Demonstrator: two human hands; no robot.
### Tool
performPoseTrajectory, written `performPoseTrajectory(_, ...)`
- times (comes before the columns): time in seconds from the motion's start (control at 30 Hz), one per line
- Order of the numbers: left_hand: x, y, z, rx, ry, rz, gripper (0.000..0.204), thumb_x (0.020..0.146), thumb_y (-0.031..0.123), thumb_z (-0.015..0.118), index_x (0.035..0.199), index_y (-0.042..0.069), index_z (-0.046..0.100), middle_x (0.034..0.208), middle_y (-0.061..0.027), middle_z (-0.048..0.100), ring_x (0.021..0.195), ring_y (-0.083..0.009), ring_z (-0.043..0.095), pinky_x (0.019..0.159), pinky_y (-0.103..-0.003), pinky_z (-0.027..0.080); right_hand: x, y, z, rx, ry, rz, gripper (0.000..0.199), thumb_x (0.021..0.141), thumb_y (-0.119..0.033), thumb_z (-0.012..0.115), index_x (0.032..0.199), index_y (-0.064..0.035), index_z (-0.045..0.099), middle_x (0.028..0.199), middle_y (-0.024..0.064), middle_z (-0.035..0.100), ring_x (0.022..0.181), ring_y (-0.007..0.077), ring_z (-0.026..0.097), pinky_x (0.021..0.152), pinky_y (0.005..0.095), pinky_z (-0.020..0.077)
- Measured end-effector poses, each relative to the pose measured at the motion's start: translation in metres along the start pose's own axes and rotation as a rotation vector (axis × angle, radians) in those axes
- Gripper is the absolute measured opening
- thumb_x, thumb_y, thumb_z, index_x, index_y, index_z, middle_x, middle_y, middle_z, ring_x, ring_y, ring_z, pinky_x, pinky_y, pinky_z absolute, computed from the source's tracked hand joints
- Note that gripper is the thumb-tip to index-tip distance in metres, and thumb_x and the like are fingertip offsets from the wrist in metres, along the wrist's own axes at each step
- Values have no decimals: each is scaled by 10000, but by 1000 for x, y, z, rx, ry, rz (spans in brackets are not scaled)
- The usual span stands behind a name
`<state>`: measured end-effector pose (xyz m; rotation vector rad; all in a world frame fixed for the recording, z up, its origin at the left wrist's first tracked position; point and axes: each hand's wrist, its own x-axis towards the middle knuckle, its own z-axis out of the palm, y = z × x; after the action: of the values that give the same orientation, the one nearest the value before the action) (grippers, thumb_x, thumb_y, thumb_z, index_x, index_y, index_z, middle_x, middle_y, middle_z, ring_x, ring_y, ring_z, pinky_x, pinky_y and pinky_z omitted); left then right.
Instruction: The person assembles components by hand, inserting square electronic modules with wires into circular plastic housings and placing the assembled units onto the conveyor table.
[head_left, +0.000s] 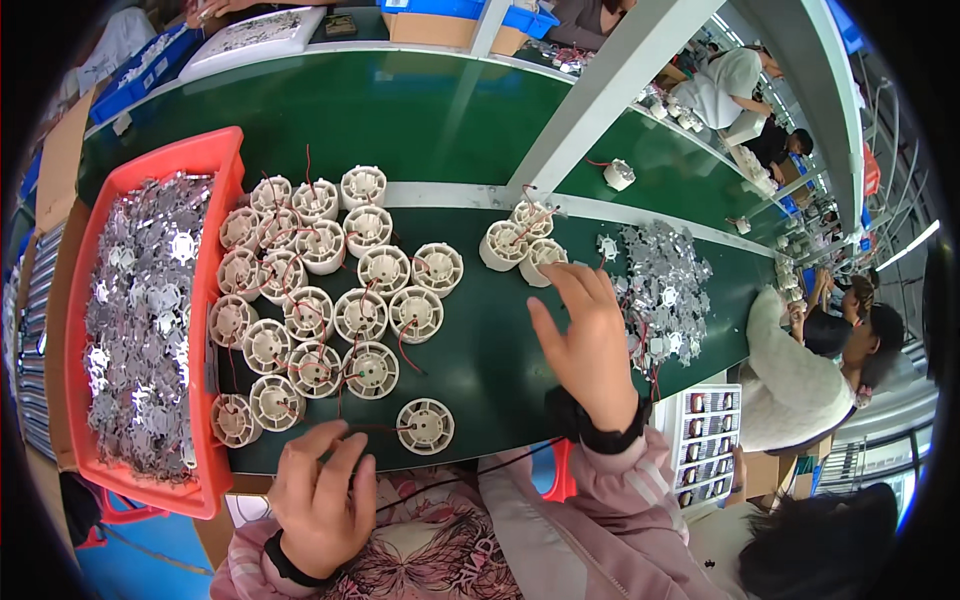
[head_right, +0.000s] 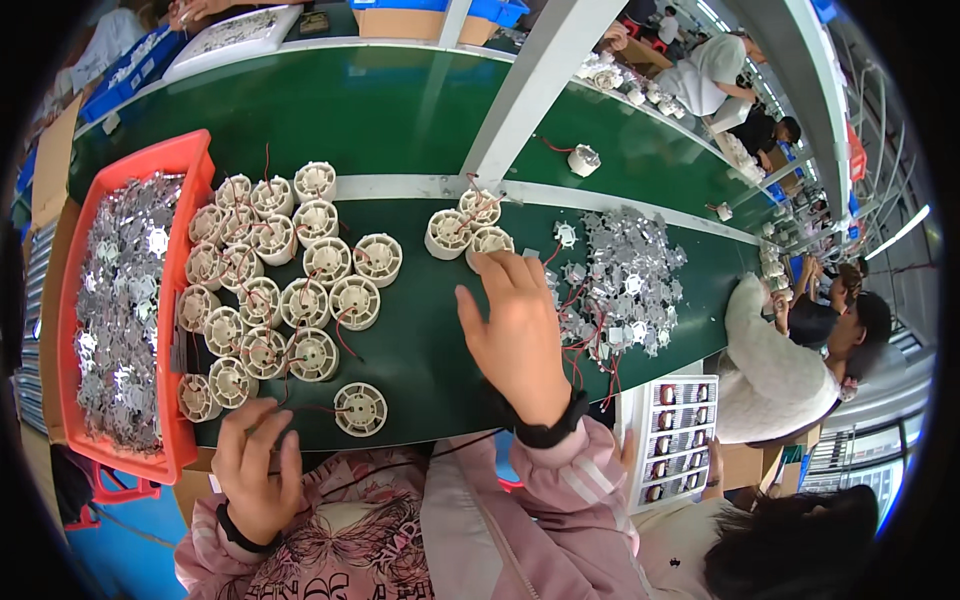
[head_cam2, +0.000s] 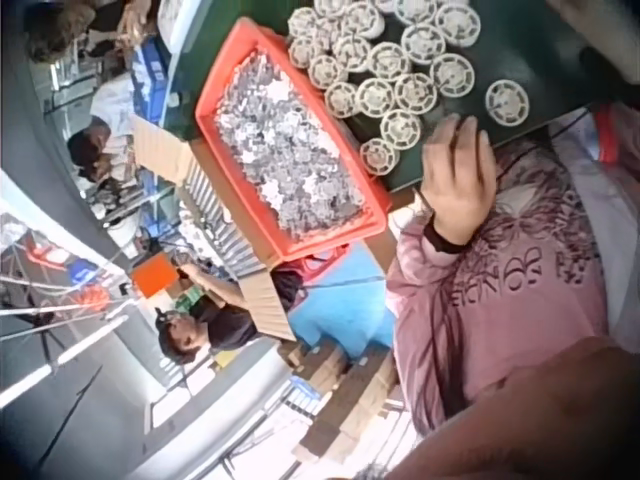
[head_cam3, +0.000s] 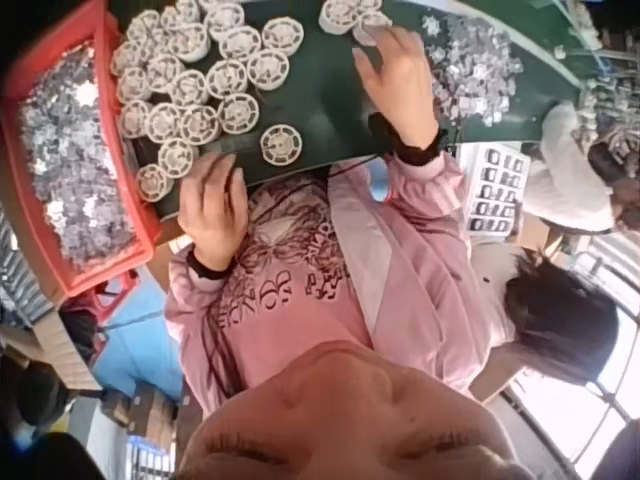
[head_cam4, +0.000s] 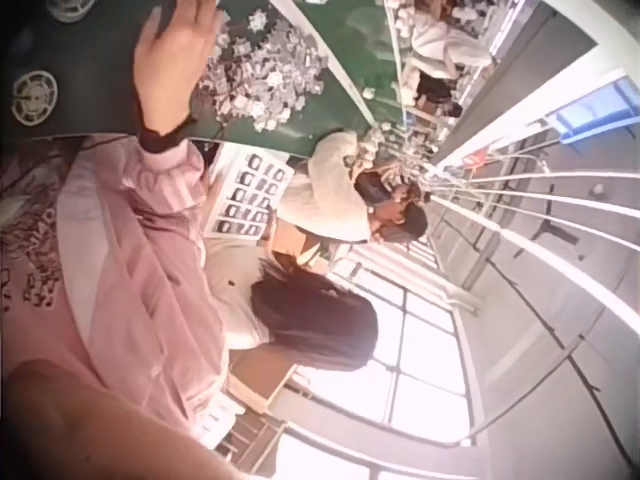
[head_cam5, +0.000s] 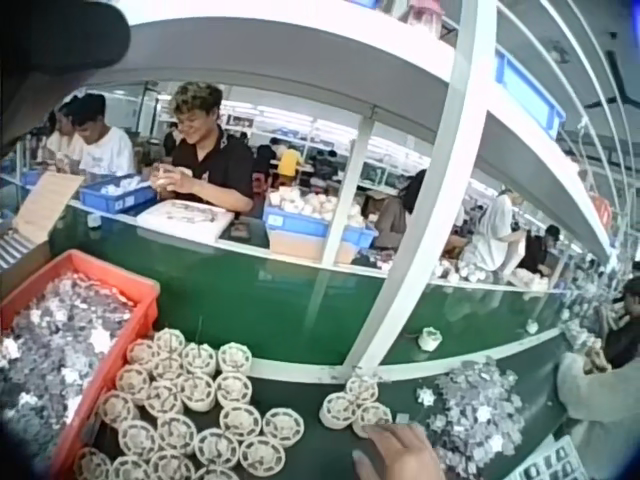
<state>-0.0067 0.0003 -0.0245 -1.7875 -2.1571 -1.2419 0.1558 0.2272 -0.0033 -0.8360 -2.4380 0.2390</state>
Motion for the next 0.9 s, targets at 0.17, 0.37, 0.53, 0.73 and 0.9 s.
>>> performPoseTrajectory(0.17,7,4,11,-123,-311,98,317,711,95,735,989,27,600,850,-91,525,728,-265,556,588,-348,476,11,16,28,-250,14,47,342,750,-38,672,1082,11,605,1086,177,592,950,377,567,842,427,473)
performPoseTrajectory(0.37,14,-8,29,-125,-392,134,323,730,106,718,1020,36,597,836,-83,501,727,-255,547,597,-337,475,10,11,8,129,-61,-80,355,733,-4,619,1088,1,609,1101,200,589,997,392,565,880,440,466)
performPoseTrajectory(0.53,20,-4,37,-154,-391,149,328,734,101,707,1038,44,598,838,-91,501,739,-262,555,609,-336,478,44,90,-23,-322,-138,248,388,752,9,511,1124,-29,613,1122,220,598,1038,381,573,892,432,470)
performPoseTrajectory(0.73,22,2,28,-244,-311,69,330,706,70,734,1015,59,619,870,-108,555,737,-300,578,613,-379,489,50,179,12,-391,-457,440,367,753,-54,558,1116,-70,613,1122,208,591,1029,381,588,877,456,487)
performPoseTrajectory(0.9,23,6,16,-209,-207,96,280,721,32,702,989,37,624,864,-126,559,740,-302,581,610,-373,478,44,185,11,-293,-425,420,292,723,-52,585,1009,-47,641,1048,217,622,989,378,603,852,449,488)
